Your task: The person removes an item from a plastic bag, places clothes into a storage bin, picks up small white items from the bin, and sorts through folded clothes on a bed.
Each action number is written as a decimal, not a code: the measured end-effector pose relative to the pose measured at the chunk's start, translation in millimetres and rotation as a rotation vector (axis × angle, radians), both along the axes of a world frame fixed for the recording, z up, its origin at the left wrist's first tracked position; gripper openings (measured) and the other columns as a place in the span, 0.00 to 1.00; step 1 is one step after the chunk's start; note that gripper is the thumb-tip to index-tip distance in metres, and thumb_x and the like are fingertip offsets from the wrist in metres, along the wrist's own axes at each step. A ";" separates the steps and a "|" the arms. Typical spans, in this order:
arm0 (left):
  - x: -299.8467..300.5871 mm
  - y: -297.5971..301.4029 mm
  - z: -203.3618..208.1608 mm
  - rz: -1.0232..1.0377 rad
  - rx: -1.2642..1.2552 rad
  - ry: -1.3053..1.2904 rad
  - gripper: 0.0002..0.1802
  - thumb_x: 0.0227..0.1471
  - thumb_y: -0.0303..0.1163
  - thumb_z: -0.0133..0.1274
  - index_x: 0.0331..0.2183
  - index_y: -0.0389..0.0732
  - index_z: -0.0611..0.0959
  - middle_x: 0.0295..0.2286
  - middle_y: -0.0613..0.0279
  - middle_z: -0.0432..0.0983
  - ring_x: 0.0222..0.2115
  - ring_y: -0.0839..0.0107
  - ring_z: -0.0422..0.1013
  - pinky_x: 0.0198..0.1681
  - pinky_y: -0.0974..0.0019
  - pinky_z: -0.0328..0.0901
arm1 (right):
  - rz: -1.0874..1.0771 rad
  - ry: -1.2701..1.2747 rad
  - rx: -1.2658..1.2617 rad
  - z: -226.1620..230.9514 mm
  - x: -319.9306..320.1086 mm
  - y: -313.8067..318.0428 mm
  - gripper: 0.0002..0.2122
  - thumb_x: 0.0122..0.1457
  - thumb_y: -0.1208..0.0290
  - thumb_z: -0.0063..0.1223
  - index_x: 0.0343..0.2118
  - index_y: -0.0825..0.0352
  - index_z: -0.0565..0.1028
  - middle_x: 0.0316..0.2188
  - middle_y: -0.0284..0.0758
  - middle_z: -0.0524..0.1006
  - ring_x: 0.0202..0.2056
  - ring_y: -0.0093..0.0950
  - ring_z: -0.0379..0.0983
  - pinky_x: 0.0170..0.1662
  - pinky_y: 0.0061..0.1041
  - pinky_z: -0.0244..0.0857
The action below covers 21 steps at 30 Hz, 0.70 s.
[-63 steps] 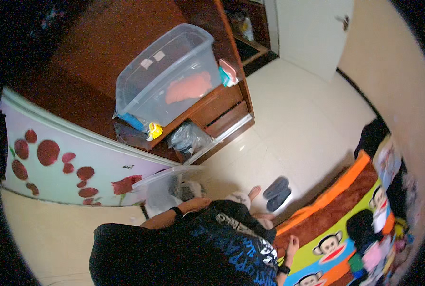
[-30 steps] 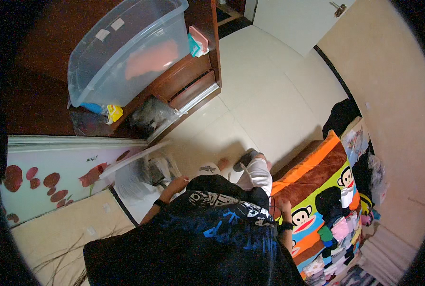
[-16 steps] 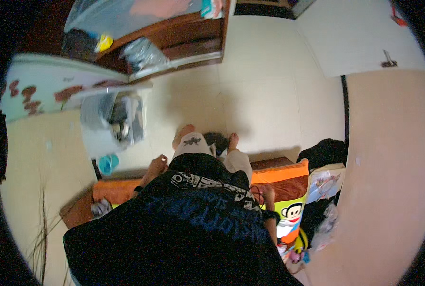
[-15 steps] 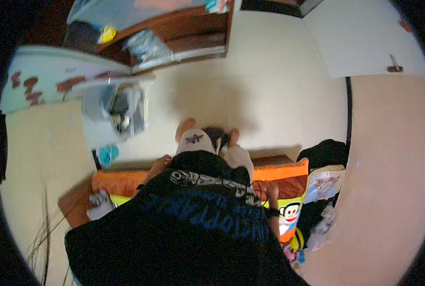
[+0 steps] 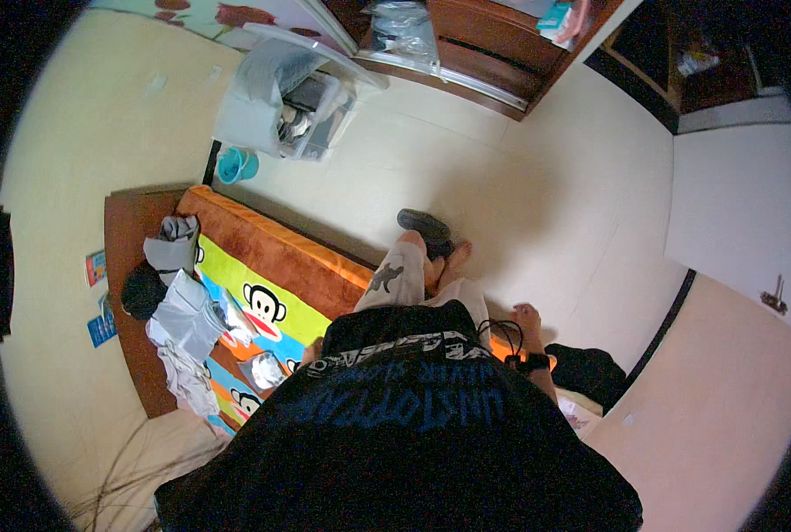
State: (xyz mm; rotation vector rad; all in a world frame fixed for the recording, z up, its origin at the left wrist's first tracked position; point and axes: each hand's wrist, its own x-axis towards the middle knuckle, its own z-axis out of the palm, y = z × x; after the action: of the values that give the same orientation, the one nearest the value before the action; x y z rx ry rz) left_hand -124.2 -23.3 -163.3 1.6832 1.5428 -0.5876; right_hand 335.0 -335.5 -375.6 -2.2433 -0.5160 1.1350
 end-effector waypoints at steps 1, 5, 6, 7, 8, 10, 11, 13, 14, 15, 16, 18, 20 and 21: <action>-39.5 -35.1 -41.2 0.019 0.059 -0.025 0.19 0.47 0.43 0.49 0.38 0.40 0.74 0.29 0.45 0.74 0.33 0.51 0.71 0.34 0.59 0.65 | -0.090 0.166 0.119 27.0 2.1 38.3 0.08 0.56 0.71 0.43 0.32 0.71 0.71 0.25 0.39 0.75 0.24 0.25 0.73 0.28 0.22 0.68; -106.8 -117.6 -119.6 0.176 0.089 -0.074 0.23 0.44 0.44 0.53 0.39 0.39 0.73 0.35 0.46 0.72 0.36 0.55 0.70 0.38 0.63 0.64 | 0.008 0.178 0.175 116.1 12.0 141.4 0.10 0.56 0.69 0.41 0.32 0.69 0.71 0.22 0.37 0.75 0.25 0.24 0.73 0.30 0.21 0.67; -100.0 -118.9 -118.2 0.226 0.061 -0.065 0.23 0.43 0.44 0.53 0.39 0.39 0.73 0.35 0.47 0.73 0.36 0.55 0.70 0.38 0.63 0.64 | 0.089 0.111 0.068 115.2 17.2 145.9 0.09 0.56 0.68 0.42 0.33 0.69 0.71 0.22 0.36 0.75 0.25 0.24 0.73 0.30 0.21 0.67; -94.0 -119.4 -112.7 0.274 0.036 -0.057 0.24 0.43 0.44 0.53 0.39 0.39 0.73 0.35 0.47 0.73 0.36 0.55 0.70 0.38 0.63 0.64 | 0.144 0.101 0.028 112.8 21.2 146.3 0.10 0.56 0.66 0.42 0.32 0.68 0.71 0.22 0.37 0.76 0.26 0.26 0.74 0.30 0.23 0.68; -87.1 -119.5 -106.2 0.312 0.017 -0.050 0.24 0.43 0.44 0.53 0.39 0.39 0.73 0.34 0.47 0.73 0.36 0.55 0.71 0.38 0.63 0.64 | 0.196 0.091 -0.011 109.5 25.4 145.8 0.11 0.56 0.64 0.41 0.32 0.67 0.71 0.23 0.37 0.76 0.27 0.27 0.74 0.31 0.25 0.68; -79.8 -117.0 -92.1 0.368 -0.003 -0.031 0.24 0.42 0.44 0.54 0.39 0.39 0.73 0.34 0.47 0.73 0.35 0.56 0.71 0.38 0.63 0.64 | 0.282 0.057 -0.067 97.9 33.0 155.4 0.12 0.56 0.62 0.41 0.32 0.66 0.72 0.24 0.37 0.76 0.27 0.29 0.75 0.32 0.26 0.67; -75.6 -112.9 -88.0 0.389 -0.011 -0.027 0.24 0.42 0.44 0.54 0.39 0.39 0.73 0.33 0.47 0.73 0.35 0.56 0.71 0.37 0.63 0.64 | 0.365 0.020 -0.122 94.1 36.3 156.5 0.12 0.55 0.61 0.42 0.31 0.65 0.72 0.24 0.38 0.77 0.27 0.30 0.75 0.33 0.28 0.67; -69.9 -108.9 -81.7 0.431 -0.013 -0.019 0.24 0.42 0.44 0.55 0.39 0.39 0.73 0.33 0.47 0.74 0.35 0.56 0.71 0.37 0.63 0.64 | 0.354 0.012 -0.144 93.8 43.9 156.1 0.12 0.55 0.61 0.42 0.31 0.65 0.72 0.24 0.38 0.77 0.27 0.31 0.75 0.34 0.28 0.67; -65.8 -103.5 -78.6 0.441 -0.015 -0.017 0.24 0.42 0.44 0.55 0.39 0.39 0.73 0.32 0.47 0.74 0.35 0.56 0.71 0.37 0.63 0.64 | 0.337 0.000 -0.170 93.5 50.0 153.6 0.13 0.54 0.61 0.42 0.31 0.65 0.72 0.24 0.38 0.77 0.27 0.32 0.74 0.34 0.28 0.67; -60.6 -97.4 -76.2 0.450 -0.017 -0.014 0.24 0.41 0.44 0.55 0.39 0.39 0.73 0.32 0.47 0.74 0.35 0.56 0.71 0.37 0.63 0.64 | 0.320 -0.009 -0.171 95.0 57.2 148.8 0.10 0.55 0.66 0.43 0.33 0.67 0.72 0.24 0.37 0.77 0.25 0.25 0.74 0.28 0.22 0.67; -56.0 -90.3 -72.9 0.456 -0.019 -0.011 0.24 0.41 0.44 0.55 0.39 0.39 0.73 0.32 0.48 0.74 0.35 0.57 0.71 0.37 0.64 0.64 | 0.275 -0.002 -0.217 94.5 67.2 148.2 0.10 0.55 0.66 0.43 0.32 0.67 0.72 0.24 0.37 0.77 0.25 0.25 0.74 0.28 0.22 0.67; -47.6 -77.9 -67.1 0.470 -0.024 -0.010 0.25 0.41 0.44 0.56 0.39 0.39 0.73 0.31 0.48 0.74 0.35 0.57 0.71 0.37 0.64 0.65 | 0.238 -0.042 -0.115 94.2 81.2 139.6 0.10 0.55 0.67 0.42 0.32 0.68 0.72 0.23 0.37 0.76 0.24 0.24 0.74 0.28 0.21 0.67; -42.1 -65.3 -60.8 0.479 -0.027 -0.010 0.25 0.40 0.44 0.56 0.38 0.39 0.74 0.31 0.48 0.75 0.35 0.57 0.71 0.37 0.64 0.65 | 0.210 -0.048 -0.115 99.3 87.9 123.4 0.10 0.55 0.67 0.42 0.32 0.68 0.72 0.22 0.37 0.76 0.24 0.24 0.74 0.27 0.21 0.67; -41.5 -59.7 -57.6 0.483 -0.026 -0.014 0.25 0.40 0.44 0.57 0.38 0.39 0.74 0.30 0.48 0.75 0.35 0.57 0.71 0.37 0.64 0.65 | 0.183 -0.061 -0.105 102.9 91.9 117.4 0.10 0.56 0.67 0.42 0.32 0.68 0.72 0.22 0.37 0.76 0.24 0.24 0.74 0.27 0.21 0.67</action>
State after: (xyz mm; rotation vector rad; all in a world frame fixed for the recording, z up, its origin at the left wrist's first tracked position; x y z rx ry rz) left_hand -165.7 -83.0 -220.9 1.2238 1.8378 -0.3368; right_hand 426.8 -218.1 -272.7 -2.3658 -0.7139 1.2120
